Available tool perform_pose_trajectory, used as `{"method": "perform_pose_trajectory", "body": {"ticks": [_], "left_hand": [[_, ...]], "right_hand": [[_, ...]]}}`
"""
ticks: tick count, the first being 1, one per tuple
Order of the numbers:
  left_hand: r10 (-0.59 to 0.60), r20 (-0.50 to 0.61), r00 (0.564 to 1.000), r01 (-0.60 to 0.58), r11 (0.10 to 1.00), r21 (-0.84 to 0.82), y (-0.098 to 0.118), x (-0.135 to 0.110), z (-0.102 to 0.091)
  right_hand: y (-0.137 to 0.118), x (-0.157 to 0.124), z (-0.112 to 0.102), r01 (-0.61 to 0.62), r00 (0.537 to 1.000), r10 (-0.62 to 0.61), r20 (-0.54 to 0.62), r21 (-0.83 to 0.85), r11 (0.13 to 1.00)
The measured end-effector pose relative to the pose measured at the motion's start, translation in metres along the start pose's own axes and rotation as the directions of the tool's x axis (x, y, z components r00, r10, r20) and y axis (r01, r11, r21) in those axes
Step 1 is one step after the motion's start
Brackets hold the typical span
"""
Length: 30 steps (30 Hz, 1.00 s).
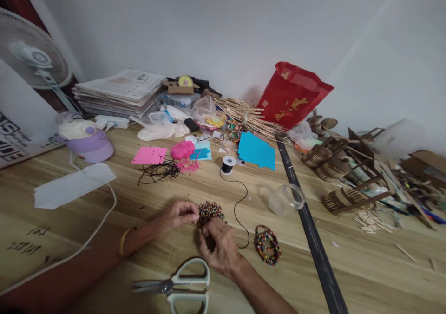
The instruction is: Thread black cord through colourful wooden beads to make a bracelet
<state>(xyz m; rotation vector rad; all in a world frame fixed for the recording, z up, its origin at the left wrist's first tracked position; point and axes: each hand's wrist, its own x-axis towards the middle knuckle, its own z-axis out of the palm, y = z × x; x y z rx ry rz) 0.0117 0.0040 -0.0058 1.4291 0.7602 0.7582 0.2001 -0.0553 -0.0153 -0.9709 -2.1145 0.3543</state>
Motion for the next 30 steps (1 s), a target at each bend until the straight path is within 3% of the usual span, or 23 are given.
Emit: {"method": "perform_pose_trajectory", "body": {"ticks": [4,8,12,17,23,30], "left_hand": [[-0.003,0.004,1.000,0.003,0.999,-0.033,0.006,0.000,-0.002],[-0.004,0.023,1.000,0.005,0.999,-0.045,0.010,-0.001,-0.003],[-0.007,0.045,0.999,0.010,0.998,-0.068,0.010,-0.002,-0.004],[-0.006,0.092,0.996,0.014,0.996,-0.090,0.007,-0.001,-0.006],[0.000,0.173,0.985,0.021,0.992,-0.121,0.011,-0.002,-0.007],[0.025,0.296,0.955,0.018,0.990,-0.142,0.010,-0.005,-0.006]], "right_hand": [[0.001,0.000,-0.006,-0.013,0.997,0.017,0.080,-0.051,0.999],[0.002,0.011,-0.030,-0.121,0.978,0.123,0.169,-0.023,0.992],[0.010,0.021,-0.059,-0.273,0.922,0.269,0.279,-0.025,0.962],[0.019,0.016,-0.079,-0.254,0.873,0.267,0.409,-0.087,0.963],[0.017,0.009,-0.082,-0.189,0.833,0.252,0.492,-0.176,0.966],[0.000,0.009,-0.058,-0.073,0.879,0.091,0.469,-0.057,0.996]]}}
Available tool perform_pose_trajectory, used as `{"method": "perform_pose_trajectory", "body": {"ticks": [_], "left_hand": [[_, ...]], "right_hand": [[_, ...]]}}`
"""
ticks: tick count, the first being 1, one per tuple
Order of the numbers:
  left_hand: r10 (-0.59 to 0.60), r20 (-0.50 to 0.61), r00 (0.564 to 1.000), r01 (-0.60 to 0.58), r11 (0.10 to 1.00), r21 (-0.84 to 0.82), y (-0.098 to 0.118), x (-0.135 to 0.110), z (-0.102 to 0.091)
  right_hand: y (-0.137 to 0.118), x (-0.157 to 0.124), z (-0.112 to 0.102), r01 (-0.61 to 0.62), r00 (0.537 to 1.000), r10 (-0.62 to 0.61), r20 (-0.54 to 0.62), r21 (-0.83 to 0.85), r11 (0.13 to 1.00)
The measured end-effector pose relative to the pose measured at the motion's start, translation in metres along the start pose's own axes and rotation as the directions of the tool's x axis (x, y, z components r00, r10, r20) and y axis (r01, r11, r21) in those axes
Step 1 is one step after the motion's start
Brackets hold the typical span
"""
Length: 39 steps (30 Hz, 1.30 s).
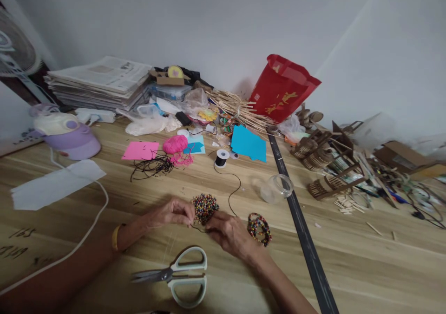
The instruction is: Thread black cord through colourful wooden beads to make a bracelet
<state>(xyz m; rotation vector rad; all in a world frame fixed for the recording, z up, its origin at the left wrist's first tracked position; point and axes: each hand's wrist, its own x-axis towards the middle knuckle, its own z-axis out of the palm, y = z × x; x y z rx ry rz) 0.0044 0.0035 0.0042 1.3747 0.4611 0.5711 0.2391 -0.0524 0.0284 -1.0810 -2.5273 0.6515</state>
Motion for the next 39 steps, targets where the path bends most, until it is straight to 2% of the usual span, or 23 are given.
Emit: {"method": "perform_pose_trajectory", "body": {"ticks": [5,8,10,14,17,19,23,31,39], "left_hand": [[0.001,0.033,0.999,0.000,0.999,-0.033,0.001,0.000,-0.001],[0.040,0.047,0.998,-0.035,0.995,-0.096,0.002,0.000,-0.001],[0.025,0.063,0.998,-0.017,0.992,-0.129,0.003,-0.001,-0.001],[-0.022,0.116,0.993,0.041,0.985,-0.169,0.005,-0.002,0.001],[-0.033,0.128,0.991,0.055,0.983,-0.174,0.007,-0.002,0.003],[-0.042,0.116,0.992,0.061,0.985,-0.161,0.007,-0.002,0.004],[-0.047,0.101,0.994,0.061,0.989,-0.135,0.008,-0.001,0.004],[-0.054,0.088,0.995,0.064,0.990,-0.122,0.013,-0.003,0.004],[-0.023,0.109,0.994,0.041,0.985,-0.168,0.004,-0.001,0.001]], "right_hand": [[0.000,-0.004,0.011,0.020,0.999,-0.018,0.038,-0.068,0.997],[0.000,-0.010,0.008,-0.009,0.999,0.011,0.038,-0.058,0.998],[-0.001,-0.015,0.001,-0.035,0.998,0.036,0.044,-0.031,0.999],[0.004,-0.025,-0.017,-0.177,0.984,0.177,0.024,-0.008,0.984],[0.014,-0.032,-0.029,-0.311,0.950,0.311,-0.014,-0.094,0.946],[0.020,-0.036,-0.034,-0.343,0.938,0.347,0.003,-0.155,0.927],[0.023,-0.042,-0.035,-0.325,0.931,0.354,0.089,-0.240,0.915],[0.014,-0.037,-0.022,-0.322,0.917,0.377,0.132,-0.315,0.893],[0.013,-0.032,-0.023,-0.286,0.937,0.327,0.124,-0.264,0.921]]}}
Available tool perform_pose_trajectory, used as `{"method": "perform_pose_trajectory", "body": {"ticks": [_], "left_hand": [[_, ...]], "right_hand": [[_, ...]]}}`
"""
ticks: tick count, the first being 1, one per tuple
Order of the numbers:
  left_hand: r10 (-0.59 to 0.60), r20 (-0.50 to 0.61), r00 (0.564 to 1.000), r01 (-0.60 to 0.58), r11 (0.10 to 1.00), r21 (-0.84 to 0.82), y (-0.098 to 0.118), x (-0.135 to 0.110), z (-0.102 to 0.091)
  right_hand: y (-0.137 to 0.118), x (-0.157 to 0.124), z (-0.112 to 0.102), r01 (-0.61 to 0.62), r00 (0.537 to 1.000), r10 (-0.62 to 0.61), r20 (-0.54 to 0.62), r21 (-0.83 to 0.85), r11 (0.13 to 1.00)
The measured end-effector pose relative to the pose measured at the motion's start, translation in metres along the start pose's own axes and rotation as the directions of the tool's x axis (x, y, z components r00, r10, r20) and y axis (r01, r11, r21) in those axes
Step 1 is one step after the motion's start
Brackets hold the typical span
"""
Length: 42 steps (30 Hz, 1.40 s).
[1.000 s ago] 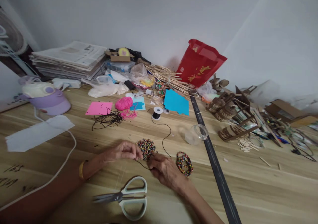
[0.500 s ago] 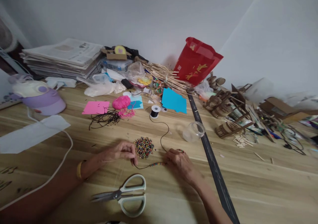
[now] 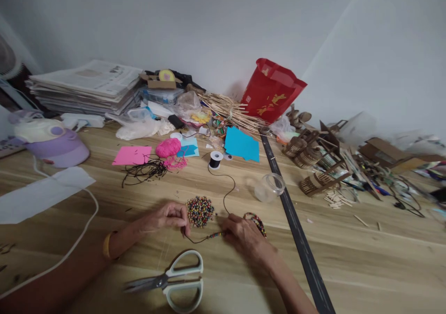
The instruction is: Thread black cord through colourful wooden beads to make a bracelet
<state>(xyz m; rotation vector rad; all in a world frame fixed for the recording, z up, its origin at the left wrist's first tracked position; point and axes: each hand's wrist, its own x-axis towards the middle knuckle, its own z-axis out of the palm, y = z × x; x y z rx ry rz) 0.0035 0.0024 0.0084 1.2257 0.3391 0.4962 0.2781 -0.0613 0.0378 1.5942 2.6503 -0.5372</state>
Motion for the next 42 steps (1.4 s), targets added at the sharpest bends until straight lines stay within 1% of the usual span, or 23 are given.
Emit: {"method": "perform_pose_trajectory", "body": {"ticks": [4,6,8,10,13,17,21,24,26,28,32,35,38,42], "left_hand": [[-0.012,-0.010,1.000,0.012,1.000,-0.001,0.001,0.000,0.001],[-0.012,-0.013,1.000,0.013,1.000,0.011,0.003,-0.001,0.002],[-0.006,-0.014,1.000,0.006,1.000,0.022,0.004,-0.001,0.002],[-0.002,-0.016,1.000,0.002,1.000,0.028,0.004,-0.001,0.002],[0.000,-0.017,1.000,0.000,1.000,0.025,0.003,-0.001,0.001],[-0.012,-0.018,1.000,0.013,1.000,0.024,0.001,0.000,0.000],[-0.017,-0.030,0.999,0.019,0.997,0.079,0.000,0.002,0.001],[0.045,-0.072,0.996,-0.031,0.982,0.185,0.000,0.003,0.002],[0.092,-0.111,0.989,-0.061,0.964,0.259,0.000,0.004,0.004],[0.117,-0.156,0.981,-0.061,0.945,0.320,0.000,0.004,0.005],[0.180,-0.196,0.964,-0.082,0.902,0.425,-0.004,0.004,0.005],[0.213,-0.206,0.955,-0.101,0.888,0.448,-0.009,0.004,0.004],[0.198,-0.236,0.951,-0.075,0.891,0.448,-0.012,0.005,0.002],[0.212,-0.258,0.943,-0.065,0.875,0.479,-0.013,0.005,0.000]], "right_hand": [[-0.013,0.006,-0.003,0.088,0.995,-0.084,-0.050,0.100,0.991],[-0.022,0.011,0.000,0.171,0.984,-0.162,-0.070,0.150,0.974],[-0.030,0.015,0.005,0.237,0.971,-0.227,-0.078,0.150,0.960],[-0.034,0.018,0.012,0.254,0.966,-0.246,-0.082,0.118,0.960],[-0.034,0.018,0.020,0.250,0.966,-0.244,-0.082,0.087,0.964],[-0.027,0.013,0.023,0.257,0.965,-0.248,-0.082,0.122,0.959],[-0.026,0.007,0.013,0.216,0.976,-0.209,-0.060,0.140,0.966],[-0.029,0.008,0.003,0.172,0.985,-0.166,-0.049,0.156,0.973],[-0.033,0.012,-0.001,0.147,0.988,-0.135,-0.081,0.168,0.975],[-0.038,0.018,-0.001,0.134,0.983,-0.103,-0.150,0.215,0.967],[-0.052,0.035,0.008,0.138,0.962,-0.025,-0.273,0.403,0.905],[-0.061,0.048,0.019,0.183,0.933,0.020,-0.360,0.522,0.833],[-0.064,0.055,0.029,0.214,0.901,0.068,-0.429,0.573,0.791],[-0.060,0.057,0.036,0.223,0.881,0.092,-0.465,0.579,0.784]]}}
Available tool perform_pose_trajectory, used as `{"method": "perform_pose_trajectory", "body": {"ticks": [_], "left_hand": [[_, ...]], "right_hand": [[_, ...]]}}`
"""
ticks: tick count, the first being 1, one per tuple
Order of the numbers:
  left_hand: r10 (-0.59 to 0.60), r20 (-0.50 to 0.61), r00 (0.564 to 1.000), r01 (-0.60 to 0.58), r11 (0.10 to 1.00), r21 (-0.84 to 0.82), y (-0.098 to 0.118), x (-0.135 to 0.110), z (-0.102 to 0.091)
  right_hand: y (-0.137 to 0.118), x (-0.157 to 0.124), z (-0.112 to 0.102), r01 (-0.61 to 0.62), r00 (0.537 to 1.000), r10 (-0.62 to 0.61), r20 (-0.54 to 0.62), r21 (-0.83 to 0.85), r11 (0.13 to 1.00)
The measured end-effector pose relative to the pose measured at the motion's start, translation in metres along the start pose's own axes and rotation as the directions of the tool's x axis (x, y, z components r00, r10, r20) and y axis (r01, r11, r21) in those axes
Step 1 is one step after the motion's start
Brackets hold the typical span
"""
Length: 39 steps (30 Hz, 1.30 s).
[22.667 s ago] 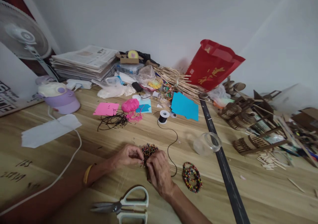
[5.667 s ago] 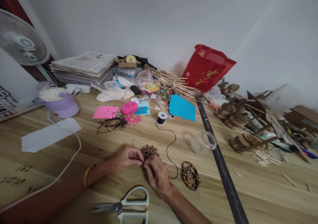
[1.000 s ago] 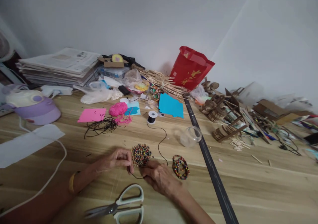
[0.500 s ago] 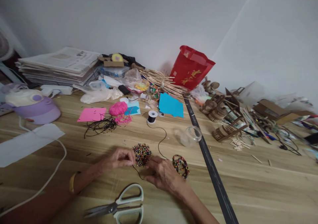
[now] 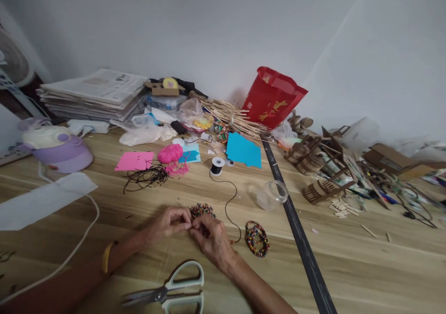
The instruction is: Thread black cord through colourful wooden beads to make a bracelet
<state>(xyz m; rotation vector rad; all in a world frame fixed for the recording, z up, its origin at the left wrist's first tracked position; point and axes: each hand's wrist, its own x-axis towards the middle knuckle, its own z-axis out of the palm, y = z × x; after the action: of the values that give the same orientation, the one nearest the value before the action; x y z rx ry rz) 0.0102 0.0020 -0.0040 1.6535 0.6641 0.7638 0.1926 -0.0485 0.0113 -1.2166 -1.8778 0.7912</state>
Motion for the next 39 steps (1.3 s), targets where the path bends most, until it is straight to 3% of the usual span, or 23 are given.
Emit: {"method": "perform_pose_trajectory", "body": {"ticks": [5,13,23,30,39], "left_hand": [[0.020,-0.007,1.000,-0.019,0.998,0.054,-0.001,0.001,-0.002],[-0.042,-0.010,0.999,0.042,0.999,0.019,0.006,0.001,-0.002],[-0.097,-0.275,0.956,0.116,0.992,0.053,-0.008,0.009,-0.021],[-0.097,-0.206,0.974,0.164,0.926,0.341,-0.012,0.009,-0.027],[-0.005,-0.127,0.992,0.071,0.846,0.528,-0.020,0.005,-0.026]], "right_hand": [[0.005,-0.002,0.000,0.022,0.999,-0.023,-0.024,-0.008,1.000],[0.003,-0.004,0.000,0.050,0.998,-0.051,-0.025,-0.020,0.999],[0.011,-0.006,0.001,0.141,0.981,-0.149,-0.123,-0.070,0.988],[0.016,-0.011,0.008,0.229,0.965,-0.240,-0.106,-0.103,0.968],[0.017,-0.017,0.010,0.344,0.938,-0.343,0.045,-0.239,0.908]]}}
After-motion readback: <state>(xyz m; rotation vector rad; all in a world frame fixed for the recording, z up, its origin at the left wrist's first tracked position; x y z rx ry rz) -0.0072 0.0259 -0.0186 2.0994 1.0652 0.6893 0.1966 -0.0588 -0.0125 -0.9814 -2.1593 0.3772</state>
